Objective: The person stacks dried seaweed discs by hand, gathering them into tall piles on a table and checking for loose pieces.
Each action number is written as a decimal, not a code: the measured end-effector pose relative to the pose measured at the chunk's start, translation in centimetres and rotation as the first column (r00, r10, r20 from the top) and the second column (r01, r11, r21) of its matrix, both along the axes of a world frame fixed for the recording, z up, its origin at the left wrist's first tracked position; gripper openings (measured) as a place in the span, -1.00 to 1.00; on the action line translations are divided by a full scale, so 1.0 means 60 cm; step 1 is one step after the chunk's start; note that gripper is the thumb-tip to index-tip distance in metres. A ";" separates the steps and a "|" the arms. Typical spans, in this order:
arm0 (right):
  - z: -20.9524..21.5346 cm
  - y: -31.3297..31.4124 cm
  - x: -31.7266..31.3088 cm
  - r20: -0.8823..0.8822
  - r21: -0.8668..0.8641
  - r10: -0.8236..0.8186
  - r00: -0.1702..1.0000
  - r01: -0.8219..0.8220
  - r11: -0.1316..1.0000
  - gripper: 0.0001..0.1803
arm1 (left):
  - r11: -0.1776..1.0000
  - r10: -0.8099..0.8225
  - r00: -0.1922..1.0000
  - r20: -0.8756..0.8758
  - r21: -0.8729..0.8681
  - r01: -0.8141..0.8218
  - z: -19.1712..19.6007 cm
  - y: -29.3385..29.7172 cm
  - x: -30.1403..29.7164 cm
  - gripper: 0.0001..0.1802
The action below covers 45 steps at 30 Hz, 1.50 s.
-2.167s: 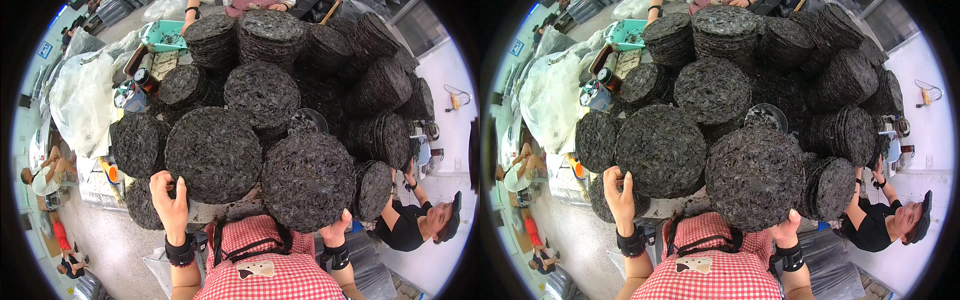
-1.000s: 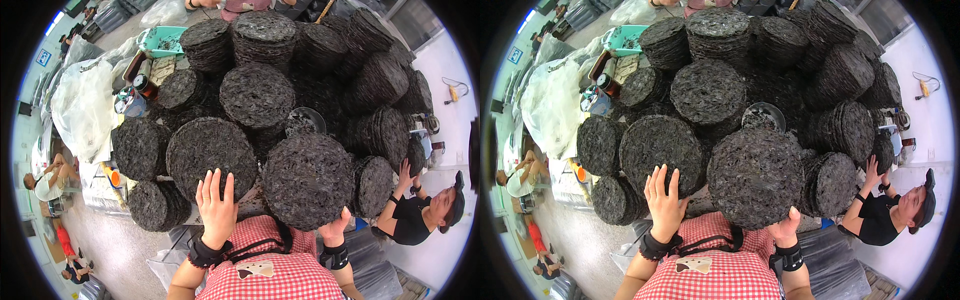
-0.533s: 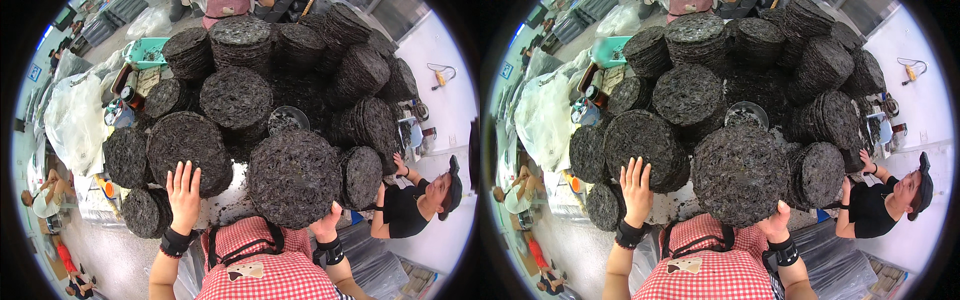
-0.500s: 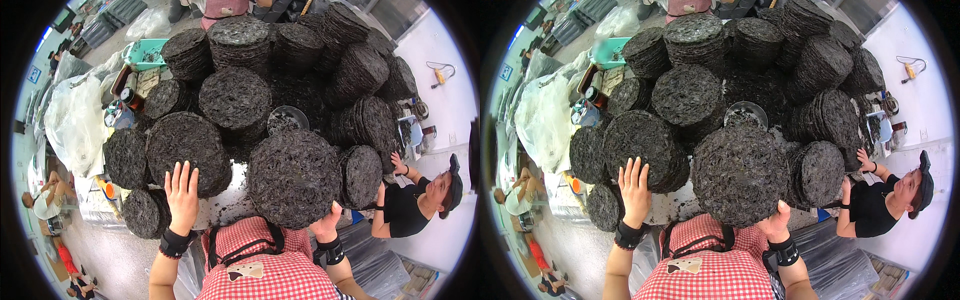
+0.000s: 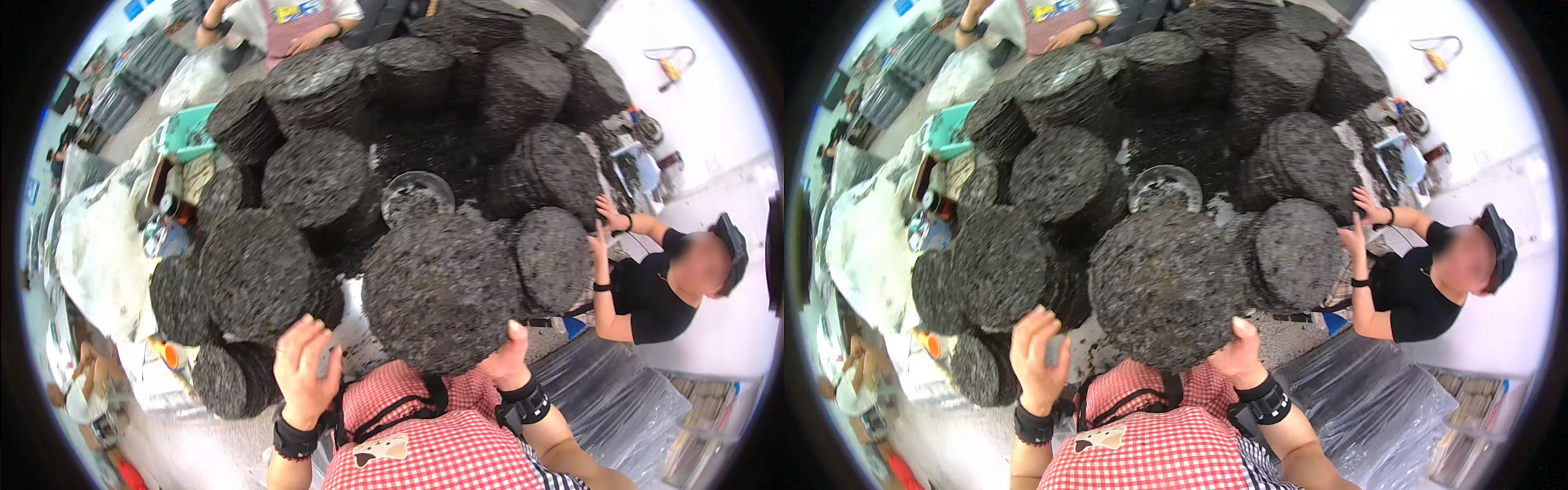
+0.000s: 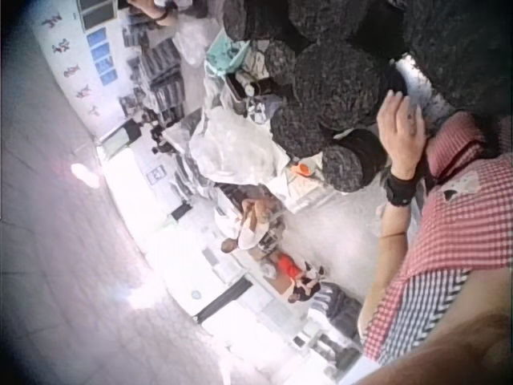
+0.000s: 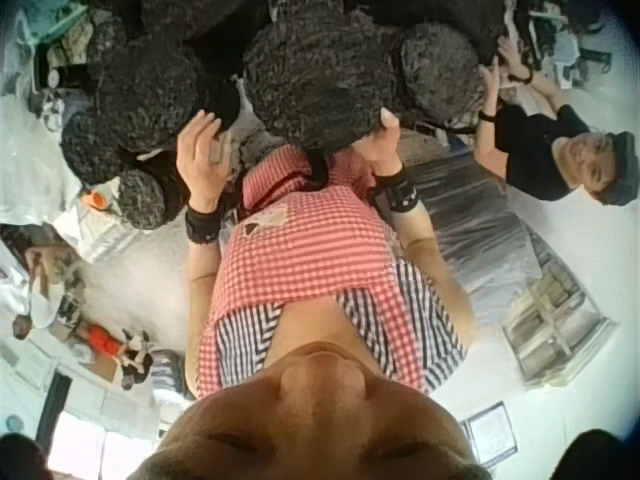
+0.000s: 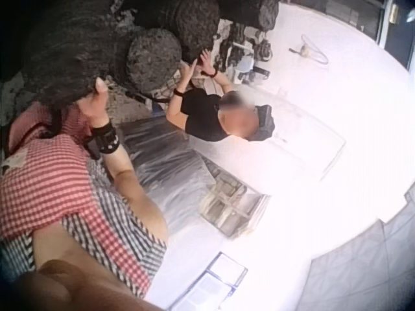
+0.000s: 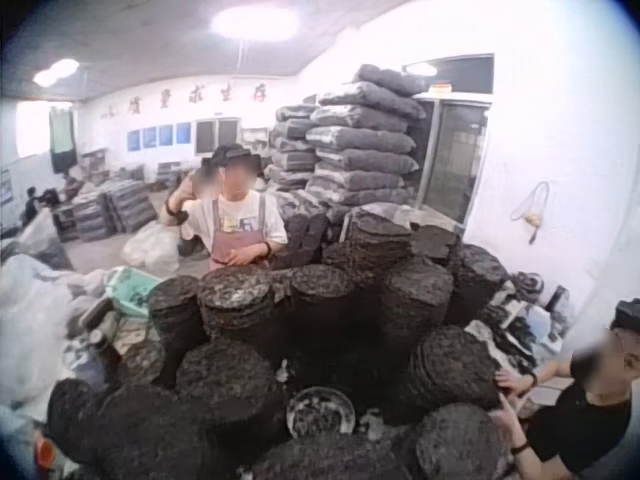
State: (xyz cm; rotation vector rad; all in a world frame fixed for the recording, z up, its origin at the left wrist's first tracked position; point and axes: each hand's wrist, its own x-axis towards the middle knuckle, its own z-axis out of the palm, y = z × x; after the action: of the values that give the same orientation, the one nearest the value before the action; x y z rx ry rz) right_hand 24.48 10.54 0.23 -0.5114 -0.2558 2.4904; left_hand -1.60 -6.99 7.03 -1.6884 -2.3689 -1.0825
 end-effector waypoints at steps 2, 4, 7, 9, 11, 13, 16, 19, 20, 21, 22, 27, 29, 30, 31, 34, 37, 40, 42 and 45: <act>-0.002 -0.003 0.009 0.008 -0.087 0.006 1.000 -0.005 0.996 -0.35 | 0.993 -0.064 0.993 0.100 -0.093 0.073 -0.021 0.015 0.030 -0.63; -0.004 0.001 0.015 -0.048 -0.073 0.044 0.998 -0.047 0.996 -0.38 | 0.989 -0.073 0.997 -0.027 -0.127 0.069 -0.024 0.013 0.043 -0.64; 0.016 0.005 0.023 0.047 -0.095 0.022 0.999 -0.017 0.995 -0.32 | 0.999 0.014 0.999 -0.050 -0.043 -0.017 -0.025 0.012 0.041 -0.70; 0.019 0.012 0.032 -0.012 0.006 0.038 0.999 -0.038 0.999 -0.35 | 0.995 0.090 0.994 0.054 -0.043 -0.088 -0.025 0.026 0.034 -0.74; 0.033 0.016 0.043 0.017 0.052 0.031 0.999 -0.032 0.998 -0.37 | 0.978 0.125 0.964 0.236 -0.190 -0.080 -0.041 0.038 0.027 -0.78; 0.016 0.021 0.063 0.047 0.113 0.032 0.998 -0.038 0.993 -0.37 | 0.883 0.159 0.872 0.462 -0.461 0.084 -0.087 0.053 0.026 -0.75; 0.015 0.036 0.075 0.106 0.200 0.053 0.993 -0.073 0.977 -0.38 | 0.661 -0.036 0.906 0.422 -0.670 0.338 -0.309 -0.001 -0.014 -0.56; 0.045 0.051 0.075 0.061 0.122 0.142 0.988 -0.148 0.981 -0.37 | 0.681 -0.314 0.872 0.376 -0.550 0.483 -0.480 -0.055 -0.035 -0.39; 0.032 0.051 0.081 0.063 0.124 0.142 0.988 -0.149 0.981 -0.37 | 0.777 -0.221 0.885 0.409 -0.475 0.414 -0.495 -0.047 -0.028 -0.41; 0.011 0.051 0.094 0.218 0.128 0.152 0.964 -0.183 0.975 -0.38 | 0.763 -0.187 0.871 0.454 -0.492 0.420 -0.489 -0.028 -0.024 -0.42; -0.007 0.052 0.108 0.368 0.128 0.165 0.915 -0.225 0.966 -0.39 | 0.752 -0.145 0.855 0.498 -0.506 0.422 -0.483 -0.013 -0.022 -0.42; 0.008 0.061 0.136 0.128 0.063 0.123 0.984 -0.132 0.989 -0.28 | 0.751 0.181 0.935 0.305 -0.657 0.069 -0.482 0.014 -0.032 -0.25; -0.003 0.061 0.140 0.084 0.089 0.141 0.986 -0.149 0.985 -0.30 | 0.688 0.275 0.915 0.296 -0.726 0.028 -0.449 0.018 -0.043 -0.24; -0.013 0.062 0.141 0.092 0.105 0.166 0.982 -0.176 0.979 -0.30 | 0.680 0.322 0.902 0.286 -0.733 -0.010 -0.454 0.008 -0.050 -0.20; -0.023 0.058 0.141 0.129 0.112 0.182 0.975 -0.197 0.974 -0.29 | 0.667 0.373 0.886 0.275 -0.743 -0.050 -0.454 -0.009 -0.058 -0.16; -0.028 0.059 0.144 0.184 0.102 0.188 0.965 -0.209 0.973 -0.29 | 0.675 0.457 0.831 0.317 -0.732 -0.092 -0.444 -0.015 -0.064 -0.14; -0.009 0.059 0.146 0.252 0.097 0.174 0.952 -0.203 0.974 -0.28 | 0.670 0.451 0.832 0.325 -0.739 -0.074 -0.445 -0.017 -0.074 -0.15; 0.002 0.059 0.144 0.249 0.087 0.190 0.950 -0.218 0.972 -0.27 | 0.669 0.459 0.829 0.318 -0.738 -0.087 -0.456 -0.030 -0.089 -0.17; -0.009 0.063 0.156 0.268 0.094 0.189 0.945 -0.221 0.971 -0.28 | 0.697 0.438 0.840 0.320 -0.711 -0.093 -0.453 -0.011 -0.090 -0.18; -0.009 0.066 0.161 0.273 0.114 0.170 0.947 -0.207 0.972 -0.27 | 0.714 0.457 0.841 0.290 -0.684 -0.152 -0.452 0.007 -0.082 -0.20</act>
State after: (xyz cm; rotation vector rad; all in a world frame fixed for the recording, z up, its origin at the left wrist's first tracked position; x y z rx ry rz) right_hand 34.14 14.49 -0.33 -0.7898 -0.6072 2.5598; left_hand -6.53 -6.59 -20.10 -1.1083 -3.4752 -0.6727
